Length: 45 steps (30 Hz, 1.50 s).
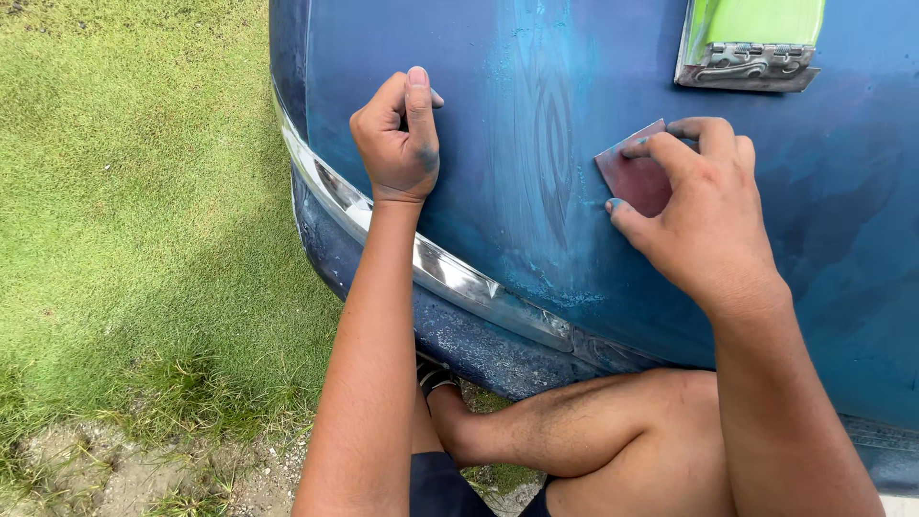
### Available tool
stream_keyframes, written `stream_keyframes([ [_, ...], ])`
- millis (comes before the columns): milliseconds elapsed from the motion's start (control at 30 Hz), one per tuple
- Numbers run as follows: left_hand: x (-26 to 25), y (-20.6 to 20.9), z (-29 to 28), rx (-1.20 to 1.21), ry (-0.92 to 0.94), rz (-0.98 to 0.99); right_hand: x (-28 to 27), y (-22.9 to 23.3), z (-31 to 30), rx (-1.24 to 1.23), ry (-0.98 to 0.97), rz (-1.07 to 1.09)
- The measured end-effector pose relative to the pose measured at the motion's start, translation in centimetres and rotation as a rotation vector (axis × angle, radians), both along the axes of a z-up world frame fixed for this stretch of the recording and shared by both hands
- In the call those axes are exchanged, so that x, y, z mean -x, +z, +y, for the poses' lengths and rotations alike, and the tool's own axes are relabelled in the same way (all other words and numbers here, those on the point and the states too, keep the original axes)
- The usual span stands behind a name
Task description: The person sands a section of a blue car's hood using a small sanding block held in the right hand. The person sits on the ground in front of the vehicle, rubbing the sandpaper back and forth over the paint surface.
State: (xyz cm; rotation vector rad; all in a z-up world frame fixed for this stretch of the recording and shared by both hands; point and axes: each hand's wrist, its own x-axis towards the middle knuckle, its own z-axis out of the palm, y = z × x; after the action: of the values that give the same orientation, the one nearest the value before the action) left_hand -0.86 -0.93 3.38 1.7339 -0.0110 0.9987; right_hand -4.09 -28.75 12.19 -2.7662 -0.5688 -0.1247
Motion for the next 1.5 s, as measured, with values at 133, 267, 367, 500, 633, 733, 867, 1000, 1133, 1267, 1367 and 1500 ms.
stream_keyframes([
  [133, -0.1, -0.2, 0.0, 0.009, -0.01, 0.002, 0.0, 0.4, -0.6, -0.067, 0.041, -0.039],
  [267, 0.1, -0.1, 0.0, 0.02, -0.005, 0.012, 0.3, 1.0, -0.7, -0.132, 0.049, -0.034],
  [367, 0.0, 0.0, 0.0, 0.02, -0.003, 0.014, 0.5, 1.7, -0.5, -0.156, 0.03, -0.007],
  [500, 0.1, -0.1, 0.0, 0.023, 0.0, 0.026, 0.7, 2.4, -0.3, -0.223, -0.043, 0.086],
  [633, 0.1, -0.1, 0.0, 0.008, 0.02, 0.03, 1.0, 3.0, 0.0, -0.248, -0.122, 0.142],
  [733, -0.2, -0.2, 0.0, 0.0, 0.013, 0.007, 0.8, 3.2, 0.2, -0.262, -0.111, 0.145],
  [867, 1.1, 0.9, -0.8, -0.194, 0.04, 0.128, 0.9, 2.9, 0.1, -0.28, -0.123, 0.154],
  [1000, 2.9, 2.6, -3.2, -0.4, 0.032, 0.43, 0.9, 2.7, -0.4, -0.275, -0.122, 0.152],
  [1133, 3.8, 1.5, -4.1, -0.462, 0.01, 0.514, 0.9, 2.1, -1.0, -0.296, -0.074, 0.123],
  [1267, 4.0, 0.7, -4.6, -0.63, 0.031, 0.552, 0.9, 1.7, -1.2, -0.28, -0.064, 0.091],
  [1367, 3.9, 0.6, -4.4, -0.673, 0.006, 0.59, 0.8, 1.3, -1.5, -0.263, -0.033, 0.061],
  [1500, 3.9, 0.9, -3.6, -0.656, -0.077, 0.594, 0.8, 0.9, -1.7, -0.253, -0.013, 0.027],
])
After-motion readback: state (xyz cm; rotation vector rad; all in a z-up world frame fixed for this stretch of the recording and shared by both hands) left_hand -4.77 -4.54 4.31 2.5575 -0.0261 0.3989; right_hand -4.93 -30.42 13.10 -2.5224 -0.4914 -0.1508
